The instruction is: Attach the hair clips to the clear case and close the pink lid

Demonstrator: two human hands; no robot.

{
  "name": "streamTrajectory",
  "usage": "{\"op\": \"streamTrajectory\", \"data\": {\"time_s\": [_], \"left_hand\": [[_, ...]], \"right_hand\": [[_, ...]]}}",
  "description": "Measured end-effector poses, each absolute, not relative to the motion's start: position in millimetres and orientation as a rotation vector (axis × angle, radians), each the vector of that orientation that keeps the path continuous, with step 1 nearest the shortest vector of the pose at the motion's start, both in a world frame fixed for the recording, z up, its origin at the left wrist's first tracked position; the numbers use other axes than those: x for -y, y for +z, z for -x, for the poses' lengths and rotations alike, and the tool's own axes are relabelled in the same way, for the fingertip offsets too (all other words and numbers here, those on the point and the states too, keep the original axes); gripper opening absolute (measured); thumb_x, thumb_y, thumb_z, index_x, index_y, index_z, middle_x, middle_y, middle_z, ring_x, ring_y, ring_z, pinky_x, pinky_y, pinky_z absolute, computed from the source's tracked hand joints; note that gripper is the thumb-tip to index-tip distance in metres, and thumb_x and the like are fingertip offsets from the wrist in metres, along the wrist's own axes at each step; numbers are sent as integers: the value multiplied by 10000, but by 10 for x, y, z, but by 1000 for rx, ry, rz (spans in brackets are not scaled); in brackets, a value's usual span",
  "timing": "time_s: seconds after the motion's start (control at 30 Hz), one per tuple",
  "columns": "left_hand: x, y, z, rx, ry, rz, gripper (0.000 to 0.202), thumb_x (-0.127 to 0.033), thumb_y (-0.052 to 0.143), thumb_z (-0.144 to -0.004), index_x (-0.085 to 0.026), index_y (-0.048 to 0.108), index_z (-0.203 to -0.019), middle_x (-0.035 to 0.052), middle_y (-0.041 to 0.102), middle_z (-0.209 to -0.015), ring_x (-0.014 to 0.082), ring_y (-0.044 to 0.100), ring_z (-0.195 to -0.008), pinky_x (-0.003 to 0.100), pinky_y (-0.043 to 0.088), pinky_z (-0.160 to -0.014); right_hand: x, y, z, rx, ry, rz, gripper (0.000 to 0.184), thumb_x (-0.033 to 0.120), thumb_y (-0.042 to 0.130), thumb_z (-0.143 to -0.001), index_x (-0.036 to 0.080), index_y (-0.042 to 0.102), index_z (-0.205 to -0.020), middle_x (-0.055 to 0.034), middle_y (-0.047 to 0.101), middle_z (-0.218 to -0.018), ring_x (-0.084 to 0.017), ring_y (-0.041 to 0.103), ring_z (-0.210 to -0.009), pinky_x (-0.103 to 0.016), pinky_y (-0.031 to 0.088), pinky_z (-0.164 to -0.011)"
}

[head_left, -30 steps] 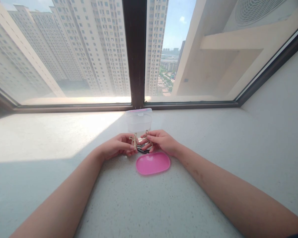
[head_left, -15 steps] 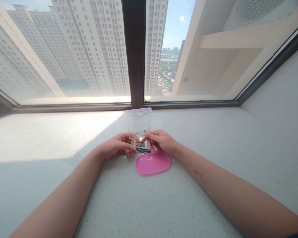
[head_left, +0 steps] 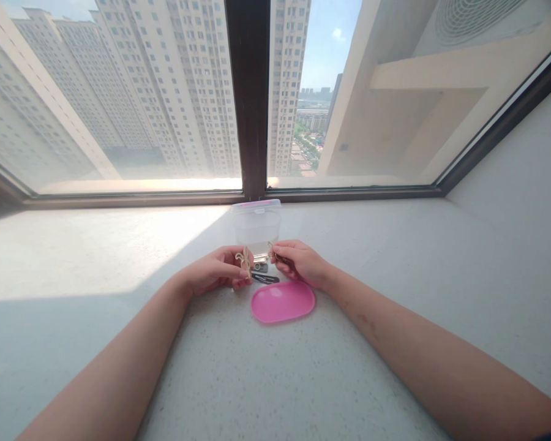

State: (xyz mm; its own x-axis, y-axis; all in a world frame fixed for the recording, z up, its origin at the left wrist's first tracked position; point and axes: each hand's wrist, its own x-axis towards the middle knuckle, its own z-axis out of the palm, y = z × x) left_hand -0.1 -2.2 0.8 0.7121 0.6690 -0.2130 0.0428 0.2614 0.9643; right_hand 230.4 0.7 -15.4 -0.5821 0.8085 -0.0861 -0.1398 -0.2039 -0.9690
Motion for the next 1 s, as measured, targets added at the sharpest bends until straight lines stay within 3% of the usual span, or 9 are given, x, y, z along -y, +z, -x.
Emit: {"op": "streamTrajectory", "data": {"time_s": [0.13,0.37,0.63,1.0], "left_hand": [[27,14,-9,-661,475,-1270,200,-156,681,-725,-136,550,-875,20,597,-675,86,497,-555,206,344,-522],[36,52,-27,-653,458,-1310,202,-147,673,-710,-133,554,-873,-14,544,-625,71,433,-515,206,272,-491],[24,32,-27,-663,457,-1312,234,-150,651,-730,-132,555,-943,-8,561,-656,67,442,-521,205,282,-499],[26,45,-43,-675,453,-1301,209,-176,682,-720,-137,531,-858,-16,551,-625,67,434,-511,210,278,-495]], "right_hand": [[-2,-150,-2296,1338,1874,758,313,409,541,-852,171,447,-671,78,322,-490,-52,266,-380,-188,209,-367],[-6,-148,-2311,1360,1891,688,334,415,424,-893,196,347,-654,80,275,-474,-76,325,-352,-223,216,-394],[-9,-126,-2346,1324,1998,558,93,226,429,-726,195,353,-682,73,288,-483,-82,318,-356,-232,201,-406],[3,-122,-2334,1349,1944,594,126,186,419,-758,194,349,-653,75,280,-464,-76,289,-348,-238,185,-399]]}}
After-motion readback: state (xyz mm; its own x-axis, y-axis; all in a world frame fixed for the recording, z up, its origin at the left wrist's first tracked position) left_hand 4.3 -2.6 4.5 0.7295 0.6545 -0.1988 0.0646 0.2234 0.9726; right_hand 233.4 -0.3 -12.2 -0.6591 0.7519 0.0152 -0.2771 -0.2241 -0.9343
